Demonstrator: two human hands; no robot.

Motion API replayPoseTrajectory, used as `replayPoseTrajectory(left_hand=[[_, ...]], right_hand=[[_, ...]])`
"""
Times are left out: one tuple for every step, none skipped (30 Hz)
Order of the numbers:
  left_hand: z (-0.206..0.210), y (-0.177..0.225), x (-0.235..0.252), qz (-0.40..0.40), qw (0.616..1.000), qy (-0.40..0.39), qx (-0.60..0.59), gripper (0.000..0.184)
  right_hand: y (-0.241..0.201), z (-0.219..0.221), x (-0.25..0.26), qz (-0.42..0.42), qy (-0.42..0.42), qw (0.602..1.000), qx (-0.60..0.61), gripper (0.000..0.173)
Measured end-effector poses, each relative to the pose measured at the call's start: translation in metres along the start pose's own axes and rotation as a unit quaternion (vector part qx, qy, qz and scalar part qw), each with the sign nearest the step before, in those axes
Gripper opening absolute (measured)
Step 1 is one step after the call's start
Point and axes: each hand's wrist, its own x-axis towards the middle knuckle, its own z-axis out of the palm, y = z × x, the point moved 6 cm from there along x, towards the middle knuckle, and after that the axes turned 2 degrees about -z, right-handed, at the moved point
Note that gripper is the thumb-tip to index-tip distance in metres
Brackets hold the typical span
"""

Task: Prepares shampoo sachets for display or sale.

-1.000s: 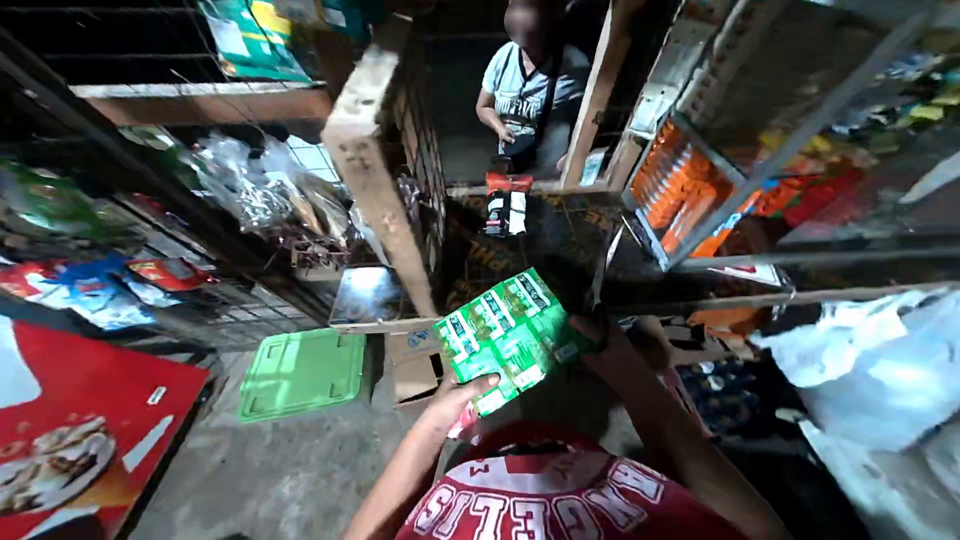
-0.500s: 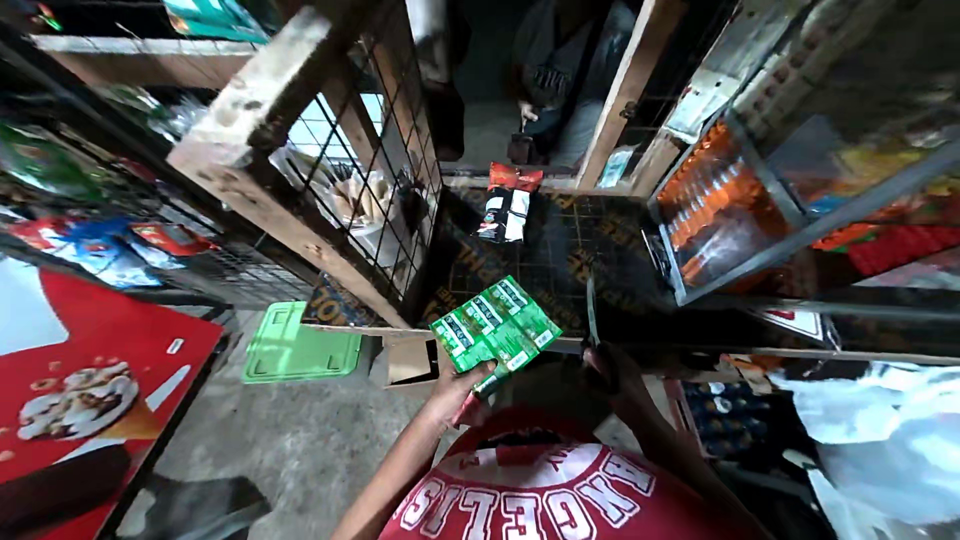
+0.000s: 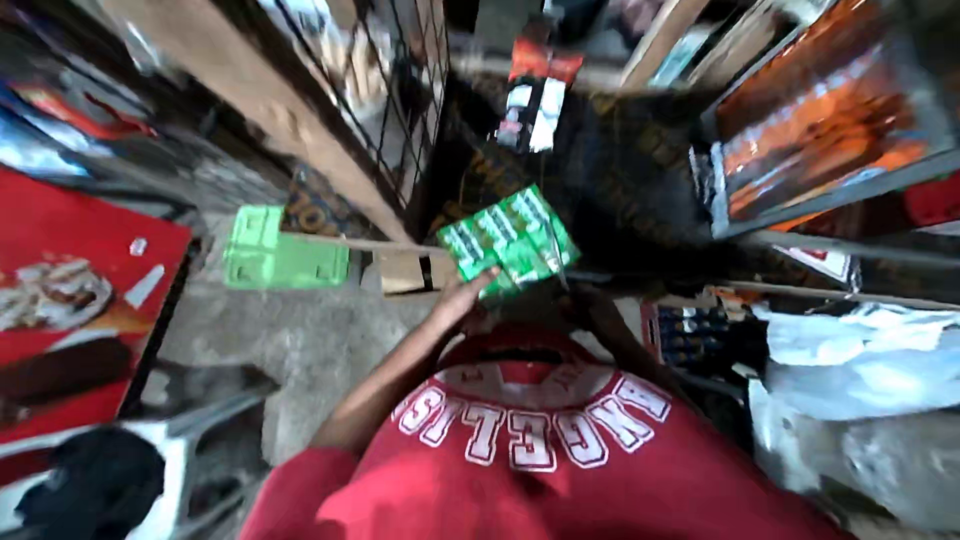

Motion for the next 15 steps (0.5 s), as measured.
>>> replayPoseTrajectory(left_hand=[[0.002,-0.001,0.002,0.018,0.999,-0.004,-0.042,0.041],[0.004,-0.002,0.003,0.038,0.996,-0.01,-0.083,0.039],[0.006,-0.003,0.003,0.057,0.991,-0.014,-0.122,0.034],[0.008,-0.004,0.001,0.067,0.985,-0.024,-0.154,0.032],[0.01,-0.006,0.0,0.068,0.98,-0.035,-0.185,0.03],[0.013,-0.01,-0.002,0.063,0.975,-0.041,-0.207,0.028],[0.016,-0.015,-0.005,0.054,0.973,-0.04,-0.22,0.023],[0.018,-0.02,-0.007,0.049,0.967,-0.052,-0.243,0.022],[0.022,-0.027,-0.008,0.045,0.961,-0.056,-0.268,0.023],[0.025,-0.032,-0.009,0.044,0.957,-0.055,-0.282,0.026],[0.028,-0.035,-0.01,0.045,0.957,-0.048,-0.281,0.026],[0.031,-0.037,-0.011,0.048,0.959,-0.031,-0.276,0.025],[0.033,-0.036,-0.014,0.051,0.964,-0.006,-0.259,0.024],[0.034,-0.033,-0.017,0.052,0.97,0.022,-0.235,0.023],[0.036,-0.028,-0.02,0.05,0.974,0.056,-0.212,0.02]], right_hand=[[0.001,0.0,0.002,0.002,0.0,1.0,-0.003,0.027],[-0.003,0.0,0.003,-0.001,-0.005,1.0,-0.007,0.025],[-0.007,-0.001,0.002,-0.007,-0.012,1.0,-0.002,0.024],[-0.01,-0.002,0.002,-0.01,-0.021,1.0,0.011,0.022],[-0.011,-0.003,0.004,-0.016,-0.027,0.999,0.031,0.019],[-0.012,-0.005,0.006,-0.02,-0.042,0.998,0.05,0.018],[-0.012,-0.006,0.009,-0.024,-0.059,0.996,0.064,0.017],[-0.012,-0.008,0.011,-0.023,-0.074,0.994,0.075,0.017],[-0.012,-0.01,0.013,-0.019,-0.085,0.992,0.087,0.015],[-0.013,-0.012,0.014,-0.012,-0.099,0.99,0.098,0.013],[-0.014,-0.014,0.016,-0.002,-0.114,0.988,0.104,0.011],[-0.015,-0.016,0.017,0.01,-0.127,0.986,0.106,0.012],[-0.016,-0.017,0.018,0.019,-0.137,0.985,0.101,0.016],[-0.017,-0.018,0.019,0.02,-0.149,0.984,0.093,0.02],[-0.021,-0.019,0.019,0.011,-0.156,0.985,0.079,0.021]])
